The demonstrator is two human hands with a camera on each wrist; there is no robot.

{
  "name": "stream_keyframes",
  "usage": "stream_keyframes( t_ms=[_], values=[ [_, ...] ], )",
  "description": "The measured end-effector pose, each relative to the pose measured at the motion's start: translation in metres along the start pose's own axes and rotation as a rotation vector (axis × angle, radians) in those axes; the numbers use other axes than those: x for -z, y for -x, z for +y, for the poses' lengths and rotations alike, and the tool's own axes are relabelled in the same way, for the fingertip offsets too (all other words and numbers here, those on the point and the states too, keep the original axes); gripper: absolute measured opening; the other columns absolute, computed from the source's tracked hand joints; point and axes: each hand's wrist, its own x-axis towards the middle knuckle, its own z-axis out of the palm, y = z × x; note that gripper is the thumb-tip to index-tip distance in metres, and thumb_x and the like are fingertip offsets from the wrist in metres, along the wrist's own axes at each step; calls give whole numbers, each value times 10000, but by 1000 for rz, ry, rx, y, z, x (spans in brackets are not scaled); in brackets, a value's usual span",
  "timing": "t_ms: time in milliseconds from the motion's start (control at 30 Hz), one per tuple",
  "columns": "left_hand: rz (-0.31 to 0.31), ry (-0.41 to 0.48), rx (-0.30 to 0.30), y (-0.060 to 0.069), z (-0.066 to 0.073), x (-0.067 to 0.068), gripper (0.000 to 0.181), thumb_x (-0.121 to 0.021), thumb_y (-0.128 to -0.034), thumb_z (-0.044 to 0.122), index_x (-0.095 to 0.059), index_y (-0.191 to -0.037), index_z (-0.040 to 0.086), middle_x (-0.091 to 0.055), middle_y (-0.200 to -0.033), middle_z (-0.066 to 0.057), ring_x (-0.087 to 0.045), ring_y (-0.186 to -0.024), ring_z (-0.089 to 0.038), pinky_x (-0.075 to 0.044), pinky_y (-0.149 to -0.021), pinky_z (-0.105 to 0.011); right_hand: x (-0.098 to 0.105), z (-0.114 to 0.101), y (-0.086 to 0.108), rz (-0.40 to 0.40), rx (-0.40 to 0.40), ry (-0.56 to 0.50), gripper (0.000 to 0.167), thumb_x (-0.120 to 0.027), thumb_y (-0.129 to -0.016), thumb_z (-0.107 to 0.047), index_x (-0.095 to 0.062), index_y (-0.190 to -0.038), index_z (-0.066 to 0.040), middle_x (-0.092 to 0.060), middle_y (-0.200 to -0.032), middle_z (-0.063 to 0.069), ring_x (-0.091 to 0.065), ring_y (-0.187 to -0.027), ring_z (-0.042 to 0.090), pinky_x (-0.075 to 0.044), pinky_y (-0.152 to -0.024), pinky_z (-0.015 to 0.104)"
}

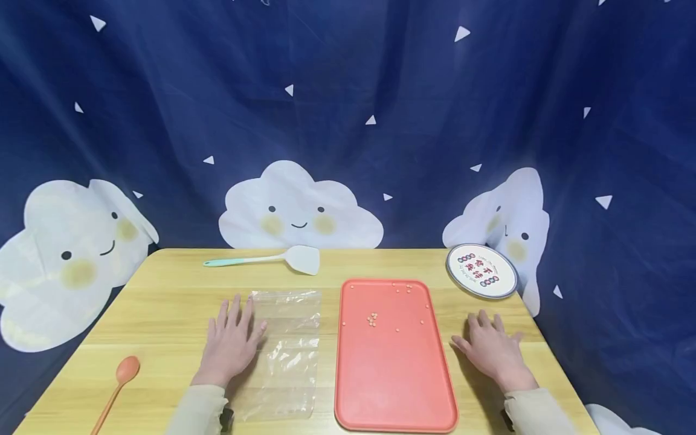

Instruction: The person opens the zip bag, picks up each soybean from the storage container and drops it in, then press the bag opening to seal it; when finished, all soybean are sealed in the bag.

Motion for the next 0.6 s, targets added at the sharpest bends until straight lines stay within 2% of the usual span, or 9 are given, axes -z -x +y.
stream_keyframes(
  t_ms=[67,100,167,267,300,433,533,600],
  values=[
    [-1,106,30,-6,-1,3,660,-505,-1024,345,-277,-1486,-68,-206,-1522,-340,-140,-1392,-528,-116,-1113,-684,2,-11,-8,87,65,-12,431,-677,-919,-332,-616,-1132,38,-606,-1099,259,-578,-1022,501,-444,-820,725],
    [-9,176,65,-10,0,5,642,-534,-1015,303,-297,-1469,-85,-244,-1496,-352,-180,-1373,-536,-155,-1108,-678,3,-17,-13,122,98,-31,325,-690,-910,-272,-633,-1045,18,-630,-992,204,-624,-908,442,-502,-755,652],
    [-44,319,170,-20,0,11,593,-556,-1005,240,-334,-1438,-100,-302,-1452,-357,-252,-1342,-535,-220,-1104,-651,4,-32,-25,159,164,-97,180,-712,-885,-186,-642,-940,-30,-621,-862,101,-639,-766,332,-546,-680,536],
    [-76,480,336,-36,-2,17,511,-555,-996,182,-401,-1386,-110,-415,-1368,-333,-391,-1266,-495,-340,-1064,-611,1,-58,-44,141,237,-240,92,-718,-875,-116,-648,-915,-70,-632,-846,33,-641,-762,240,-558,-710,456],
    [-80,509,374,-42,-4,19,492,-555,-990,168,-420,-1368,-117,-446,-1339,-327,-427,-1237,-485,-369,-1048,-596,0,-67,-51,122,257,-295,86,-717,-876,-98,-658,-931,-68,-645,-861,25,-646,-785,220,-561,-736,434],
    [-76,549,447,-60,-18,18,453,-587,-950,131,-485,-1306,-130,-528,-1265,-316,-500,-1158,-456,-431,-991,-548,-7,-107,-74,11,287,-485,124,-720,-883,-78,-691,-1002,-56,-679,-915,-2,-662,-844,172,-559,-805,384],
    [-64,513,473,-68,-29,14,440,-612,-928,144,-531,-1259,-135,-544,-1255,-325,-496,-1160,-474,-439,-975,-547,-12,-136,-90,-91,298,-559,171,-711,-898,-95,-699,-1061,-44,-682,-949,-9,-651,-882,161,-547,-836,380],
    [-56,488,482,-72,-35,12,433,-628,-914,153,-556,-1227,-136,-555,-1244,-327,-495,-1161,-485,-439,-974,-551,-17,-154,-101,-142,321,-563,198,-696,-913,-108,-694,-1100,-41,-679,-980,-4,-636,-925,163,-535,-860,375]
  ],
)
